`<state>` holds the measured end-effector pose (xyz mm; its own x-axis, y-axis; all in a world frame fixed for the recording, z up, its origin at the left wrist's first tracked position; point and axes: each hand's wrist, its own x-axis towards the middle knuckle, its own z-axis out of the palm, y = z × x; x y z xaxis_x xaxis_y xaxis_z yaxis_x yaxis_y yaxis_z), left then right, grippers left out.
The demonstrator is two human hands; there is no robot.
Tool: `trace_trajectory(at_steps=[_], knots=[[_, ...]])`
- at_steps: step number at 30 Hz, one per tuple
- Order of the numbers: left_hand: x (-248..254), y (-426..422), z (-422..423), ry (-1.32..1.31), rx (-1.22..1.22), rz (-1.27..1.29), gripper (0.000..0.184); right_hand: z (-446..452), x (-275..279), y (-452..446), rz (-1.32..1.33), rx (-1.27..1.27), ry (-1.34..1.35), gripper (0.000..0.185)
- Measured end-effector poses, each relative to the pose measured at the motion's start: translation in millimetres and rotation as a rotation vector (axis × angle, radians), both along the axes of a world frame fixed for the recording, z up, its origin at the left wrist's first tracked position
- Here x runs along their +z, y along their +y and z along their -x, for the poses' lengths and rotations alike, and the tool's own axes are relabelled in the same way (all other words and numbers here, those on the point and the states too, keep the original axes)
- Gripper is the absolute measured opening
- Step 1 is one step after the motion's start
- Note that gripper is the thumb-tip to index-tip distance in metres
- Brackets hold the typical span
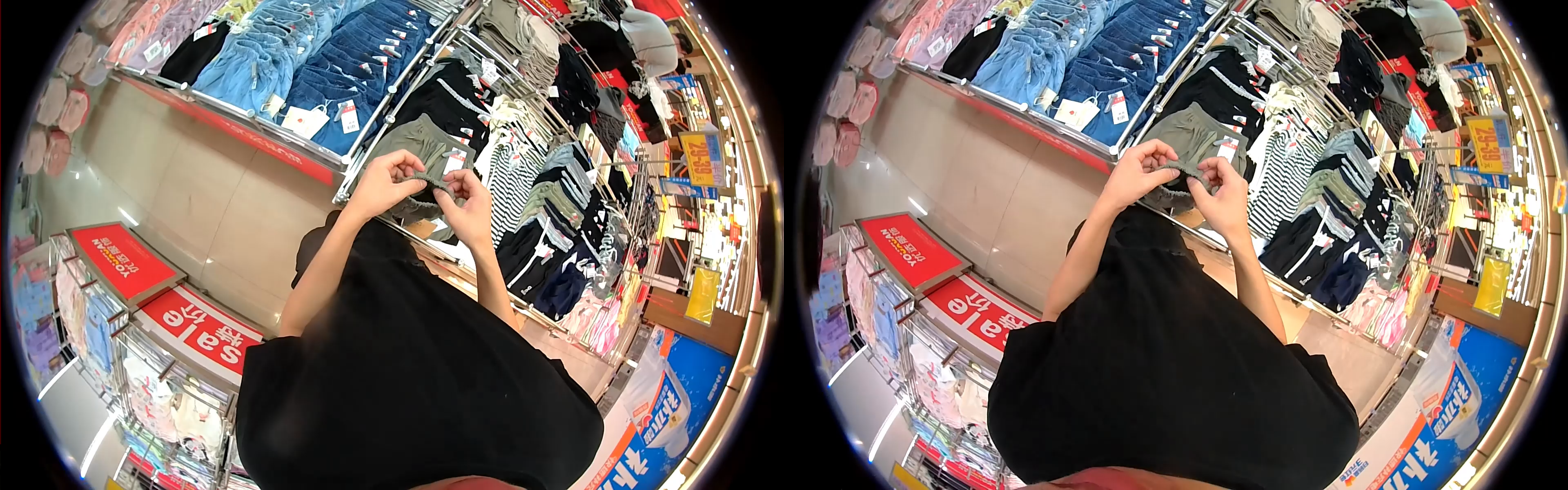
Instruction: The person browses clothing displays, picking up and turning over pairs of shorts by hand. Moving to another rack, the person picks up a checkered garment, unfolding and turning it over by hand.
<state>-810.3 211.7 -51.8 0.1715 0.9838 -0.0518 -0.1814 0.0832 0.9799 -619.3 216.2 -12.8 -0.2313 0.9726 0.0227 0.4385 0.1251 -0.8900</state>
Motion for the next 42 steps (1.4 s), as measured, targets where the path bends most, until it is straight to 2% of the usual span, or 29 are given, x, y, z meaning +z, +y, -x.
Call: trace_trajectory(at_steps=[4,9,13,15,22,25,30,33,42], knots=[[-9.3,-4.1,-3.0,0.045,0.071,-0.062,0.021,10.7,9.8,-0.8,-0.039,0.013,-0.139,0.017],[-5.8,-5.5,0.5,0.076,0.008,-0.034,0.016,9.8,14.9,2.0,-0.112,0.11,-0.204,0.017],[-9.5,-6.9,-3.3,0.001,-0.005,0.002,0.015,5.8,14.5,2.0,-0.086,0.179,-0.103,0.017],[-8.8,-8.2,-7.0,-0.089,0.072,-0.024,0.017,4.4,15.9,3.0,0.03,0.18,-0.082,0.017],[-13.6,-11.4,-11.3,-0.065,0.146,-0.05,0.018,-1.3,12.4,8.6,0.105,0.164,-0.03,0.019],[-12.6,-10.0,-4.9,0.081,0.113,-0.059,0.012,-1.9,7.1,9.4,0.146,0.15,-0.002,0.018],[-15.3,-12.4,-3.3,-0.028,0.118,0.034,0.012,2.2,4.5,13.5,0.147,0.159,0.04,0.018],[-12.8,-13.3,-2.9,-0.087,0.16,0.005,0.013,5.4,1.6,13.3,0.167,0.154,0.073,0.017],[-12.5,-14.3,0.9,-0.098,0.125,0.059,0.012,5.9,-4.8,15.1,0.271,0.127,0.181,0.016]])
